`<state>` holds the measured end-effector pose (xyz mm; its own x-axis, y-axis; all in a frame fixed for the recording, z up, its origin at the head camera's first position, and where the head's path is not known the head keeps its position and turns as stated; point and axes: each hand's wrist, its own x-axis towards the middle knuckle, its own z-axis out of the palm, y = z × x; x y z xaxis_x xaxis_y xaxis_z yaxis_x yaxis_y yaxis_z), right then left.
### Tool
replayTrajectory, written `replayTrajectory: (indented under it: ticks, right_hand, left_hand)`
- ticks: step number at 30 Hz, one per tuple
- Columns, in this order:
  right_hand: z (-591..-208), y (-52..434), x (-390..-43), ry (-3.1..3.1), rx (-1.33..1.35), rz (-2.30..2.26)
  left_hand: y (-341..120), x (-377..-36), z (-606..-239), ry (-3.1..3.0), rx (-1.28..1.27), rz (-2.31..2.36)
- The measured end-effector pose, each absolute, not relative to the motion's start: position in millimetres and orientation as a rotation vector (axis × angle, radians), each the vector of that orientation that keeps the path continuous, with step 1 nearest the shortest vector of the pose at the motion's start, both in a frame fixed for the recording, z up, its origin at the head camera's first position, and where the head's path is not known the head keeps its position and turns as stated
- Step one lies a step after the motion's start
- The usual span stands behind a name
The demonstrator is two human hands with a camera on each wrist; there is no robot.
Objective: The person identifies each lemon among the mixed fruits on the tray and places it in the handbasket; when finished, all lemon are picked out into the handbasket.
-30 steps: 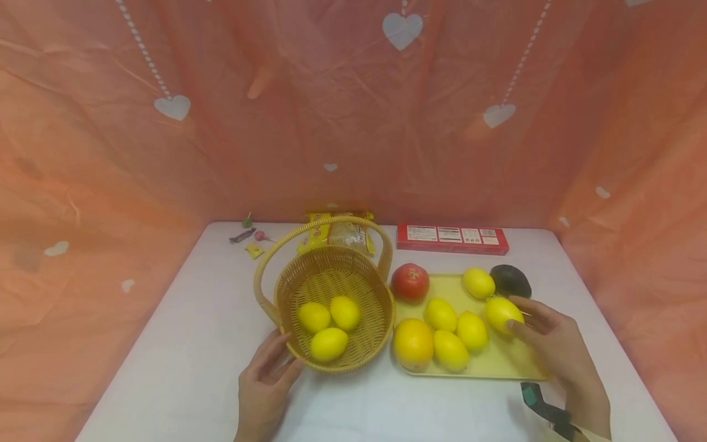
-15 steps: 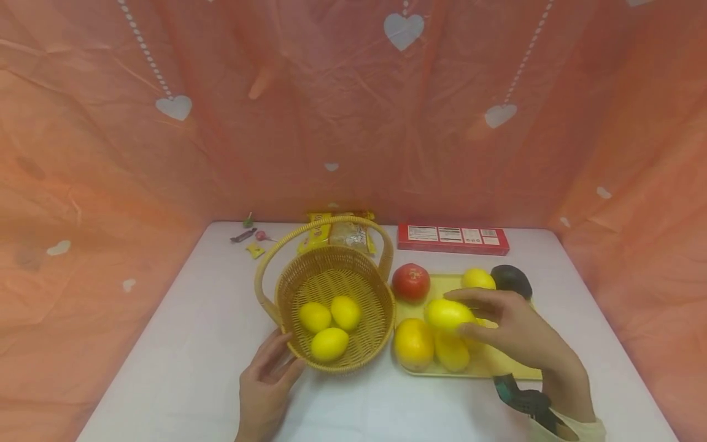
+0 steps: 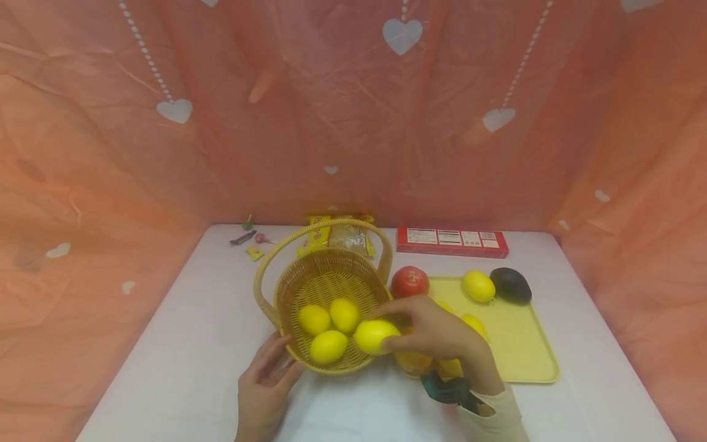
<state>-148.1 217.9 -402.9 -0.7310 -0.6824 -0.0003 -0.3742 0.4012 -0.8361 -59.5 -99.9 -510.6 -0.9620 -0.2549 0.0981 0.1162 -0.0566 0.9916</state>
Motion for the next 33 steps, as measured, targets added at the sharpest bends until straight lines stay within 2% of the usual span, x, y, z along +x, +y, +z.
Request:
replayTrajectory:
  ticks: [15,20,26,33]
  right_hand:
    - [-428.5,143.0,-145.4,2.404,-1.115,-1.017]
    - [-431.5,125.9,-140.9,2.462,-1.164,-1.075]
    - [-423.2,150.1,-147.7,2.443,-1.029,-1.278]
    - [-425.8,219.9,-153.8,2.391,-0.806,-1.570]
  left_hand:
    - [-100.8,-55.5,-512.9,-1.954,0.206,-2.103]
    - [-101.0,-55.5,-512.9,-1.945,0.173,-2.092]
    - [-100.4,-56.6,-511.8,-1.952,0.166,-2.083]
    - [-99.2,-58.8,-510.4,-1.969,0.176,-2.103]
